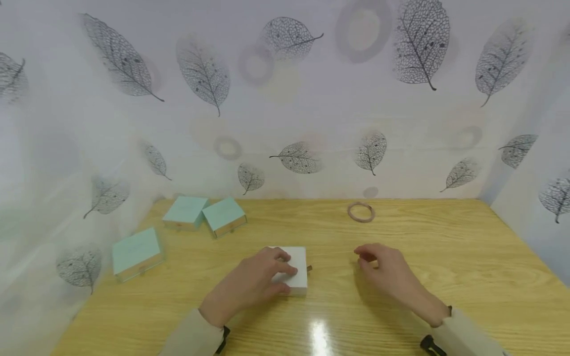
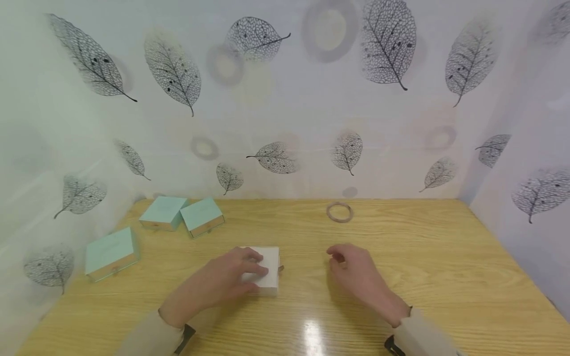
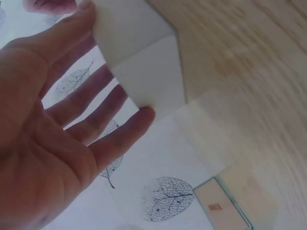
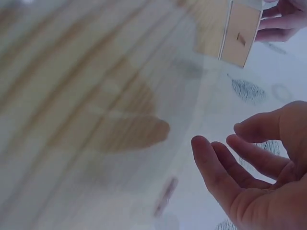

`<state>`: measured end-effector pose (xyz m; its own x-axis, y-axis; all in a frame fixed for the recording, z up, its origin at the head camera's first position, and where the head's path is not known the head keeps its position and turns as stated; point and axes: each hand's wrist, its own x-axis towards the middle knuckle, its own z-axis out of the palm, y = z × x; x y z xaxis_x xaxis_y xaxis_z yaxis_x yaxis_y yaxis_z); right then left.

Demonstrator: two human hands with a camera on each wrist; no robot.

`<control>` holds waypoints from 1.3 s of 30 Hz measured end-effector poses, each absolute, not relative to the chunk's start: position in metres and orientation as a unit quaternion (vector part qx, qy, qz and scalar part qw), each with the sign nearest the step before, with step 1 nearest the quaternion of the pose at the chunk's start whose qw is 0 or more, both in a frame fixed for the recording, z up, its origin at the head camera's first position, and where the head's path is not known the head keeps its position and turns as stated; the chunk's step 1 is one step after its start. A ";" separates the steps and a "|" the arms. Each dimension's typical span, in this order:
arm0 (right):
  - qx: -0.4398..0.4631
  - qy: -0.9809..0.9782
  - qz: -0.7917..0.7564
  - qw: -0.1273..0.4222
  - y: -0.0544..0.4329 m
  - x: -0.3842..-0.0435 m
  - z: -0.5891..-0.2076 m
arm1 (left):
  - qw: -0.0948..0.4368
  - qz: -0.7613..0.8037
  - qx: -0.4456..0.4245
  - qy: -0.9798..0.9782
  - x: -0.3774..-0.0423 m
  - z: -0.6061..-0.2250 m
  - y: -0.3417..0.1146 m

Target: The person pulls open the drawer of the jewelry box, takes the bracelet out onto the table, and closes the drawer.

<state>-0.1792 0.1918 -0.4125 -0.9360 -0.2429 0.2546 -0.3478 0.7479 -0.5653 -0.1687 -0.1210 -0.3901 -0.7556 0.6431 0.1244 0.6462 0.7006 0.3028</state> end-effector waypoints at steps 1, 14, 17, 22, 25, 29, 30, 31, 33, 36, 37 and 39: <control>0.164 -0.933 0.307 0.098 0.197 -0.179 -0.413 | 0.002 -0.170 -0.347 -0.922 -0.170 -0.390 -0.120; 0.148 -0.950 0.256 0.101 0.239 -0.174 -0.411 | -0.029 -0.168 -0.313 -0.935 -0.204 -0.394 -0.102; 0.146 -0.953 0.248 0.095 0.246 -0.174 -0.413 | -0.036 -0.168 -0.298 -0.939 -0.210 -0.394 -0.097; 0.142 -0.957 0.233 0.101 0.254 -0.172 -0.416 | -0.050 -0.183 -0.273 -0.943 -0.223 -0.394 -0.084; 0.145 -0.957 0.232 0.101 0.256 -0.172 -0.417 | -0.055 -0.190 -0.259 -0.945 -0.230 -0.394 -0.077; 0.144 -0.957 0.230 0.103 0.260 -0.172 -0.418 | -0.045 -0.183 -0.254 -0.949 -0.239 -0.394 -0.067; 0.143 -0.957 0.228 0.104 0.261 -0.172 -0.418 | -0.041 -0.180 -0.255 -0.949 -0.241 -0.394 -0.065; 0.141 -0.958 0.227 0.106 0.261 -0.172 -0.419 | -0.039 -0.180 -0.254 -0.950 -0.243 -0.394 -0.063; 0.140 -0.958 0.224 0.110 0.263 -0.171 -0.419 | -0.040 -0.180 -0.249 -0.951 -0.247 -0.393 -0.059; 0.140 -0.958 0.222 0.115 0.264 -0.170 -0.419 | -0.048 -0.183 -0.240 -0.952 -0.252 -0.391 -0.052; 0.140 -0.958 0.222 0.118 0.265 -0.169 -0.419 | -0.052 -0.184 -0.236 -0.953 -0.254 -0.390 -0.051; 0.141 -0.957 0.221 0.124 0.267 -0.169 -0.419 | -0.054 -0.183 -0.235 -0.953 -0.257 -0.389 -0.048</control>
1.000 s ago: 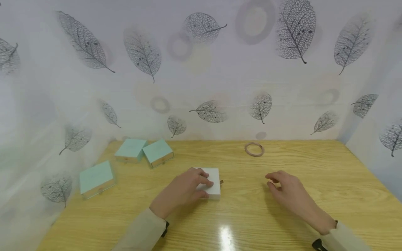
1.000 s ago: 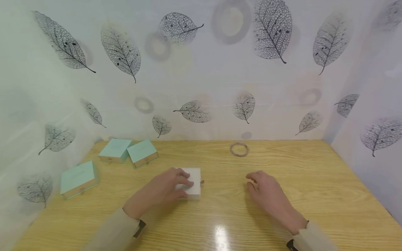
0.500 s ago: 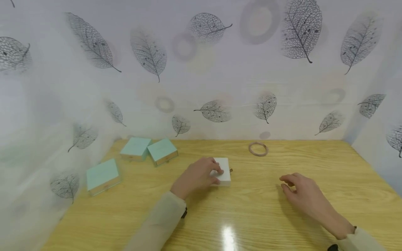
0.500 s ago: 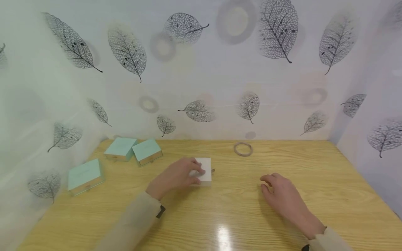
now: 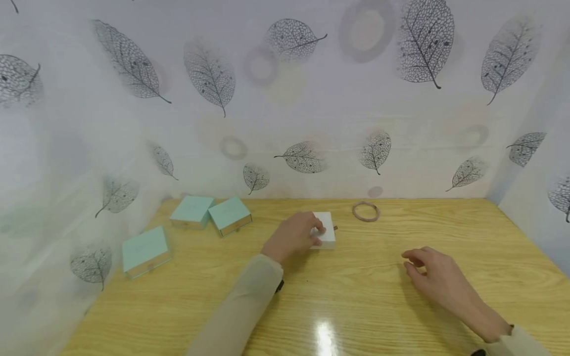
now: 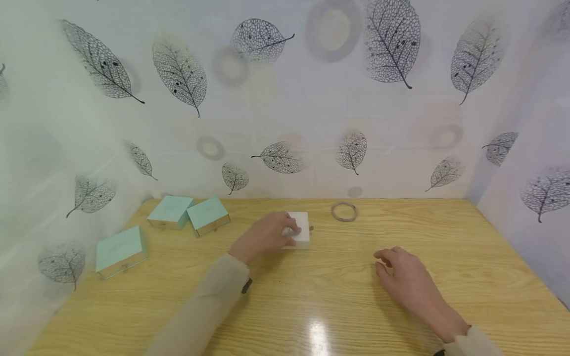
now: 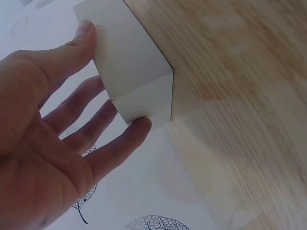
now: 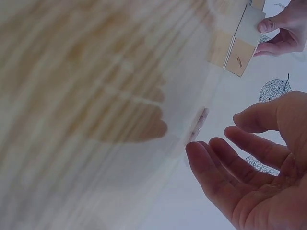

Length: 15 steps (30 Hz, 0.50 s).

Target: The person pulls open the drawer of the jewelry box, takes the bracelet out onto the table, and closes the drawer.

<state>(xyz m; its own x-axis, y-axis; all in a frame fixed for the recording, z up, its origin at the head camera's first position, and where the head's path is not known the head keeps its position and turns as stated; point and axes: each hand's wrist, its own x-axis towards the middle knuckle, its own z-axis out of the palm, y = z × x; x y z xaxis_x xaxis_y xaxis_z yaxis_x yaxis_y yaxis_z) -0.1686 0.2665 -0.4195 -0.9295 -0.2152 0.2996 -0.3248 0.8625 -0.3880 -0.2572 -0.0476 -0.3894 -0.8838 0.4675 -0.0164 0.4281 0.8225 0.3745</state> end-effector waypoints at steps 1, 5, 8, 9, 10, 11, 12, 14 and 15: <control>0.141 -0.957 0.219 0.125 0.267 -0.169 -0.420 | 0.054 0.182 0.235 0.953 -0.259 -0.389 -0.047; 0.139 -0.958 0.217 0.128 0.268 -0.169 -0.420 | 0.060 0.182 0.234 0.953 -0.267 -0.389 -0.043; 0.133 -0.960 0.216 0.119 0.269 -0.169 -0.419 | 0.071 0.183 0.231 0.953 -0.272 -0.388 -0.040; 0.130 -0.961 0.215 0.116 0.269 -0.169 -0.419 | 0.074 0.185 0.231 0.952 -0.274 -0.388 -0.039; 0.128 -0.961 0.215 0.114 0.270 -0.169 -0.418 | 0.077 0.186 0.230 0.952 -0.276 -0.387 -0.037; 0.127 -0.961 0.216 0.113 0.270 -0.169 -0.418 | 0.079 0.188 0.229 0.952 -0.278 -0.387 -0.036; 0.127 -0.961 0.217 0.113 0.271 -0.169 -0.418 | 0.080 0.188 0.228 0.952 -0.279 -0.388 -0.035; 0.129 -0.960 0.218 0.117 0.272 -0.169 -0.418 | 0.083 0.188 0.226 0.952 -0.282 -0.388 -0.033; 0.128 -0.961 0.217 0.118 0.273 -0.169 -0.417 | 0.085 0.189 0.225 0.952 -0.284 -0.388 -0.032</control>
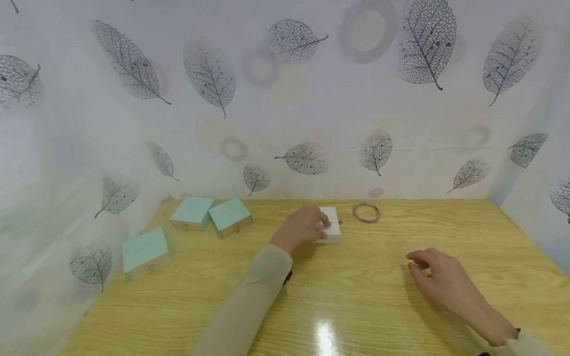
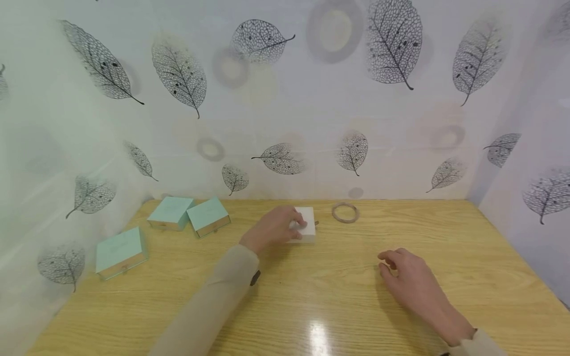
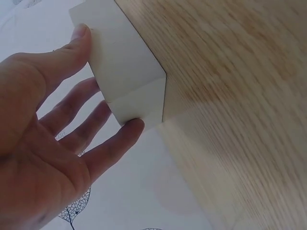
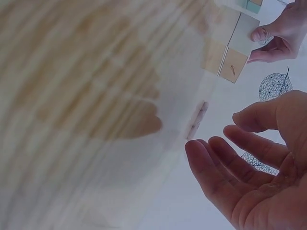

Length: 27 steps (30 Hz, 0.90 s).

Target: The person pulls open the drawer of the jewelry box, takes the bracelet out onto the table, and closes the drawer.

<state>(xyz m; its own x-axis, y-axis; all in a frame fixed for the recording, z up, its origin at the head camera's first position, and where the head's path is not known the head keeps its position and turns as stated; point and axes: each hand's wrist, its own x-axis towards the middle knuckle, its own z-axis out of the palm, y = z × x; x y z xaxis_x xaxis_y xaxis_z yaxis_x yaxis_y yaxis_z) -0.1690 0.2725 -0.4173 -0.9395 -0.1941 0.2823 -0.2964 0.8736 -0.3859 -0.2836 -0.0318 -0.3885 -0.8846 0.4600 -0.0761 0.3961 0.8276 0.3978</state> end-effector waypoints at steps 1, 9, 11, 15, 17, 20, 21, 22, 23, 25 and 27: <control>0.128 -0.960 0.217 0.119 0.273 -0.169 -0.417 | 0.086 0.190 0.224 0.952 -0.285 -0.389 -0.031; 0.132 -0.960 0.215 0.122 0.274 -0.170 -0.416 | 0.071 0.179 0.238 0.952 -0.295 -0.388 -0.024; 0.132 -0.960 0.214 0.124 0.274 -0.170 -0.416 | 0.071 0.182 0.238 0.952 -0.298 -0.387 -0.023; 0.132 -0.959 0.215 0.127 0.274 -0.170 -0.416 | 0.071 0.179 0.237 0.952 -0.304 -0.387 -0.019; 0.134 -0.958 0.216 0.131 0.274 -0.171 -0.416 | 0.069 0.175 0.238 0.953 -0.308 -0.387 -0.018; 0.136 -0.958 0.217 0.131 0.274 -0.170 -0.415 | 0.068 0.168 0.244 0.953 -0.312 -0.387 -0.016; 0.136 -0.958 0.216 0.131 0.274 -0.170 -0.414 | 0.069 0.167 0.247 0.952 -0.313 -0.386 -0.015; 0.136 -0.958 0.215 0.129 0.275 -0.170 -0.414 | 0.071 0.164 0.249 0.952 -0.314 -0.387 -0.015; 0.136 -0.959 0.213 0.130 0.275 -0.170 -0.414 | 0.073 0.162 0.251 0.951 -0.316 -0.387 -0.014; 0.134 -0.960 0.211 0.128 0.276 -0.169 -0.414 | 0.076 0.159 0.256 0.951 -0.318 -0.387 -0.013; 0.137 -0.959 0.209 0.132 0.276 -0.170 -0.414 | 0.078 0.157 0.259 0.950 -0.320 -0.387 -0.011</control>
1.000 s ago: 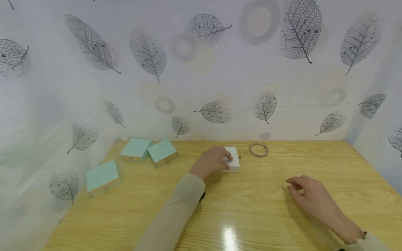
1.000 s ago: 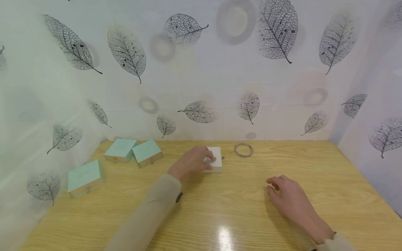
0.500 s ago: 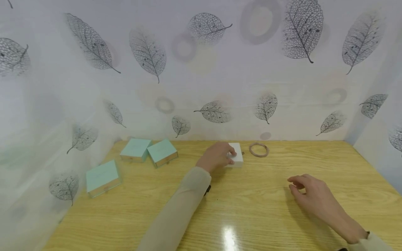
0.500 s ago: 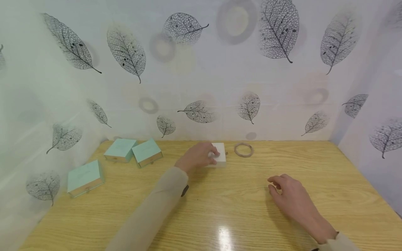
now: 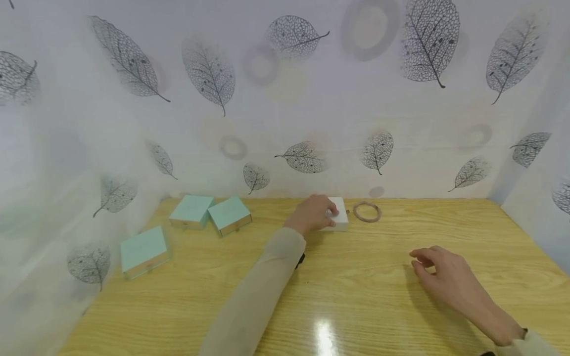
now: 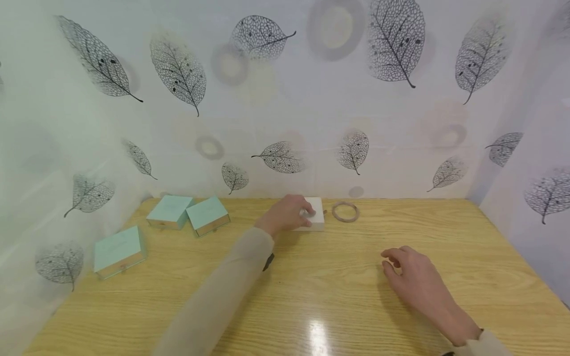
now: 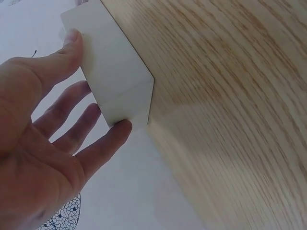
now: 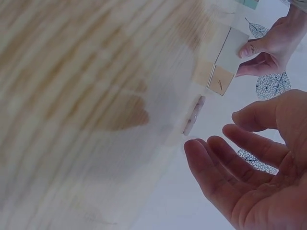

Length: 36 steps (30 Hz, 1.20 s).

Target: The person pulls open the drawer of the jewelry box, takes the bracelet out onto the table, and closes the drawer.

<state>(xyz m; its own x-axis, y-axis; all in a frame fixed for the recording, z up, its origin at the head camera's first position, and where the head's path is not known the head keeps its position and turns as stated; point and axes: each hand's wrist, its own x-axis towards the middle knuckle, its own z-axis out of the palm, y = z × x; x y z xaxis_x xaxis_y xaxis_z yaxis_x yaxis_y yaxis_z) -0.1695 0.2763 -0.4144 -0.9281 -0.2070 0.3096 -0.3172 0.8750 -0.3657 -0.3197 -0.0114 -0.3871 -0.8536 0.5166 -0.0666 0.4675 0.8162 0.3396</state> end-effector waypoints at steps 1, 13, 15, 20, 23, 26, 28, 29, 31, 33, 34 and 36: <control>0.138 -0.959 0.209 0.132 0.276 -0.170 -0.414 | 0.079 0.158 0.259 0.950 -0.320 -0.387 -0.011; 0.141 -0.957 0.205 0.151 0.276 -0.172 -0.414 | 0.081 0.158 0.251 0.952 -0.324 -0.384 -0.008; 0.139 -0.958 0.205 0.146 0.276 -0.173 -0.414 | 0.082 0.156 0.252 0.952 -0.325 -0.383 -0.007; 0.135 -0.960 0.207 0.132 0.275 -0.174 -0.413 | 0.084 0.157 0.251 0.952 -0.326 -0.383 -0.005; 0.135 -0.960 0.209 0.129 0.274 -0.174 -0.413 | 0.086 0.174 0.250 0.949 -0.326 -0.384 -0.004; 0.137 -0.960 0.209 0.127 0.273 -0.175 -0.414 | 0.083 0.196 0.249 0.945 -0.329 -0.386 -0.003; 0.138 -0.959 0.211 0.128 0.273 -0.175 -0.414 | 0.079 0.203 0.248 0.944 -0.331 -0.387 -0.003; 0.138 -0.959 0.209 0.130 0.273 -0.175 -0.414 | 0.076 0.204 0.247 0.944 -0.333 -0.388 -0.003; 0.138 -0.959 0.208 0.133 0.273 -0.175 -0.413 | 0.076 0.208 0.241 0.945 -0.334 -0.389 -0.002; 0.136 -0.959 0.211 0.129 0.274 -0.174 -0.413 | 0.078 0.209 0.237 0.946 -0.335 -0.390 -0.001; 0.136 -0.960 0.211 0.128 0.274 -0.175 -0.413 | 0.079 0.208 0.236 0.946 -0.335 -0.390 -0.001; 0.135 -0.960 0.212 0.126 0.275 -0.174 -0.413 | 0.080 0.208 0.233 0.946 -0.335 -0.391 -0.001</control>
